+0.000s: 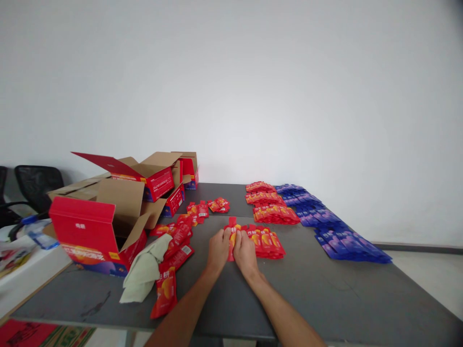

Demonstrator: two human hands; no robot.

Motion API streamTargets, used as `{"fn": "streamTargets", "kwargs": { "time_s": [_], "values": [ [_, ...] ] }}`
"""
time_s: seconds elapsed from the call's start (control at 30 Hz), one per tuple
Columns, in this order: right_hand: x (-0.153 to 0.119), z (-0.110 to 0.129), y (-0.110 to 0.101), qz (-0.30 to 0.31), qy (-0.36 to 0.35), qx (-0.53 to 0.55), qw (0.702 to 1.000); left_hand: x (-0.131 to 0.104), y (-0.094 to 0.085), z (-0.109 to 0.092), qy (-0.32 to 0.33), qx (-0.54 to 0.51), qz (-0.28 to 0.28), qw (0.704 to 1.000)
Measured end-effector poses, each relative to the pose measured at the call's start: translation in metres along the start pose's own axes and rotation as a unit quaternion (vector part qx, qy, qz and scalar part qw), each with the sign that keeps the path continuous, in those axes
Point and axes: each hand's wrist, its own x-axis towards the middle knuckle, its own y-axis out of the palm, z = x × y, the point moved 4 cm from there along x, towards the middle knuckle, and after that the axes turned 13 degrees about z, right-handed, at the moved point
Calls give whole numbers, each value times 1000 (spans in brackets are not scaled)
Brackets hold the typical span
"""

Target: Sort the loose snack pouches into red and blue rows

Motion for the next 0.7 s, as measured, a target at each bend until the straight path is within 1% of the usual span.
{"fn": "streamTargets", "kwargs": {
  "time_s": [0.13, 0.2, 0.23, 0.3, 0.37, 0.4, 0.47, 0.57, 0.63, 0.7],
  "values": [
    [-2, -1, 4, 12, 0, 4, 1000, 3, 0, 10, -5, 2, -7, 1000],
    [0, -2, 4, 14, -3, 13, 1000, 4, 1, 12, -5, -15, -6, 1000],
    [1, -2, 2, 13, -1, 20, 1000, 4, 1, 13, -6, -37, -1, 999],
    [6, -4, -5, 8, 9, 35, 999, 6, 5, 14, -15, -112, 32, 993],
    [12, -7, -16, 9, 20, 51, 998, 10, 10, 15, -28, -201, 74, 976],
    [14, -9, -22, 13, 19, 60, 998, 12, 12, 15, -34, -235, 85, 968],
    [19, -11, -35, 16, 2, 85, 996, 18, 12, 18, -44, -272, 75, 958],
    [23, -21, -52, 20, 1, 104, 994, 28, 15, 25, -66, -266, 40, 961],
    [21, -28, -58, 21, -11, 55, 998, 33, 20, 30, -68, -235, 35, 969],
    [16, -34, -60, 34, -47, -23, 998, 36, 29, 32, -58, -195, 40, 978]
  ]
}}
